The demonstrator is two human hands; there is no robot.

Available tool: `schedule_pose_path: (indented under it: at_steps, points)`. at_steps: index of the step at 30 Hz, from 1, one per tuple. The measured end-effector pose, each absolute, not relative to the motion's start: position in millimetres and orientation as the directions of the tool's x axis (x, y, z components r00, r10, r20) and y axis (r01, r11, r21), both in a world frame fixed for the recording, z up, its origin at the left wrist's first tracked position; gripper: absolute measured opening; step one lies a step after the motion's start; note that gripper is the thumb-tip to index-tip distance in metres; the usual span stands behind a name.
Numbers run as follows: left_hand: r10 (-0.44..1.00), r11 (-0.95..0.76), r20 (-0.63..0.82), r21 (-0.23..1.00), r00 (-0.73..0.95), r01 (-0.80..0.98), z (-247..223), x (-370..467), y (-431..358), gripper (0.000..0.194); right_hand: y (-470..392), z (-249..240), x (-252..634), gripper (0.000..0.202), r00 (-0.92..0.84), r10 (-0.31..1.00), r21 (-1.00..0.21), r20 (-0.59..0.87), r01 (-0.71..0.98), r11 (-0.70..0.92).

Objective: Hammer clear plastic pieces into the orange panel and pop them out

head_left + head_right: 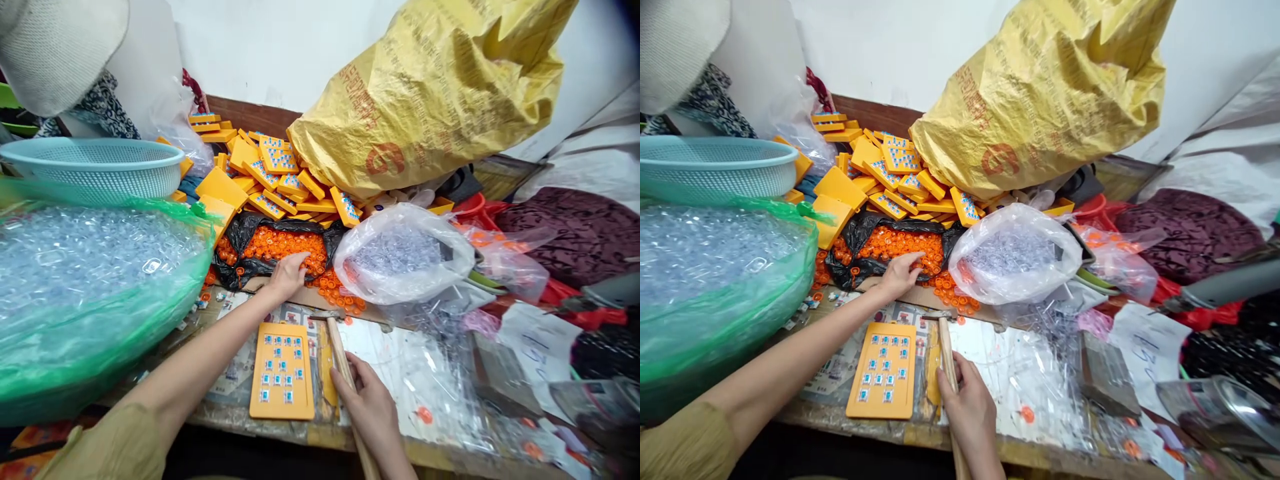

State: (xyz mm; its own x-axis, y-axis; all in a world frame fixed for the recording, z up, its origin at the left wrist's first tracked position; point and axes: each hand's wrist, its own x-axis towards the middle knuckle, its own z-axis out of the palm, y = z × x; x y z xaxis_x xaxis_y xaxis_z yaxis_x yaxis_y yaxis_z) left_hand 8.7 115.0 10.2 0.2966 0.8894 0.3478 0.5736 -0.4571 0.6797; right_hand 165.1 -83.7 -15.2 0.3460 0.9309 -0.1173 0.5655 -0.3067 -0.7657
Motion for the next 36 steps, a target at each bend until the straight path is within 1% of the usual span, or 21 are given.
schedule_pose_path:
  at_steps: [2, 3, 5, 6, 7, 9, 11, 13, 15, 17, 20, 23, 25, 26, 29, 31, 36]
  points:
    - [0.900, -0.436, 0.340, 0.723, 0.274, 0.535, 11.1, -11.4, 85.1, 0.044, -90.2, -15.9, 167.8, 0.044, 0.289, 0.944, -0.855, -0.158, 0.438, -0.277]
    - [0.904, -0.427, 0.335, 0.746, 0.265, 0.512, 10.7, -23.6, 68.3, 0.044, -95.1, -15.3, 168.0, 0.043, 0.259, 0.951, -0.887, -0.169, 0.380, -0.261]
    - [0.914, -0.399, 0.319, 0.820, 0.253, 0.409, 8.2, -48.4, 36.1, 0.041, -106.8, -12.1, 165.5, 0.042, 0.241, 0.956, -0.925, -0.166, 0.298, -0.236]
    - [0.923, -0.373, 0.294, 0.841, 0.247, 0.392, 6.3, -59.4, 22.6, 0.041, -112.6, -9.6, 162.8, 0.041, 0.249, 0.956, -0.928, -0.156, 0.294, -0.228]
    - [0.931, -0.350, 0.272, 0.859, 0.245, 0.374, 4.0, -68.5, 11.6, 0.042, -117.7, -6.7, 159.2, 0.040, 0.252, 0.958, -0.919, -0.135, 0.329, -0.216]
    - [0.944, -0.304, 0.226, 0.879, 0.242, 0.368, -1.1, -79.6, -2.3, 0.045, -124.4, 0.1, 149.8, 0.036, 0.204, 0.978, -0.875, -0.049, 0.464, -0.141]
    - [0.948, -0.280, 0.193, 0.884, 0.255, 0.373, -6.3, -82.3, -7.3, 0.048, -125.7, 7.3, 138.2, 0.036, 0.072, 0.995, -0.798, 0.071, 0.603, 0.013]
    - [0.947, -0.280, 0.184, 0.873, 0.262, 0.400, -11.4, -80.4, -7.6, 0.049, -123.5, 13.3, 125.9, 0.042, -0.050, 0.983, -0.710, 0.178, 0.685, 0.163]
    - [0.951, -0.281, 0.189, 0.859, 0.244, 0.429, -16.4, -78.2, -6.9, 0.050, -120.8, 16.4, 115.4, 0.047, -0.105, 0.971, -0.640, 0.213, 0.736, 0.220]
    - [0.961, -0.253, 0.175, 0.873, 0.215, 0.416, -21.0, -77.5, -6.9, 0.052, -119.3, 16.6, 109.1, 0.049, -0.102, 0.975, -0.590, 0.199, 0.782, 0.202]
    - [0.972, -0.194, 0.135, 0.923, 0.193, 0.332, -24.4, -77.7, -8.3, 0.056, -119.6, 15.0, 107.8, 0.049, -0.106, 0.973, -0.547, 0.203, 0.812, 0.203]
    - [0.970, -0.228, 0.185, 0.918, 0.160, 0.324, -21.6, -76.7, -8.4, 0.055, -120.1, 15.6, 110.1, 0.051, -0.101, 0.963, -0.561, 0.251, 0.796, 0.229]
    - [0.960, -0.268, 0.219, 0.895, 0.172, 0.356, -17.8, -75.5, -7.0, 0.054, -120.1, 16.4, 110.8, 0.051, -0.071, 0.957, -0.574, 0.282, 0.787, 0.227]
    - [0.958, -0.272, 0.214, 0.888, 0.192, 0.371, -16.0, -75.0, -6.1, 0.055, -120.1, 16.5, 110.8, 0.051, -0.067, 0.956, -0.572, 0.286, 0.788, 0.227]
    - [0.957, -0.240, 0.149, 0.886, 0.248, 0.396, -13.3, -75.0, -4.7, 0.058, -120.4, 14.5, 110.8, 0.048, -0.085, 0.961, -0.539, 0.262, 0.813, 0.219]
    - [0.952, -0.242, 0.138, 0.885, 0.272, 0.398, -14.2, -76.1, -5.7, 0.057, -120.8, 12.2, 111.3, 0.048, -0.094, 0.965, -0.524, 0.243, 0.825, 0.212]
    - [0.932, -0.322, 0.221, 0.869, 0.288, 0.376, -22.1, -78.3, -10.7, 0.053, -119.6, 13.1, 112.4, 0.051, -0.077, 0.970, -0.578, 0.230, 0.791, 0.200]
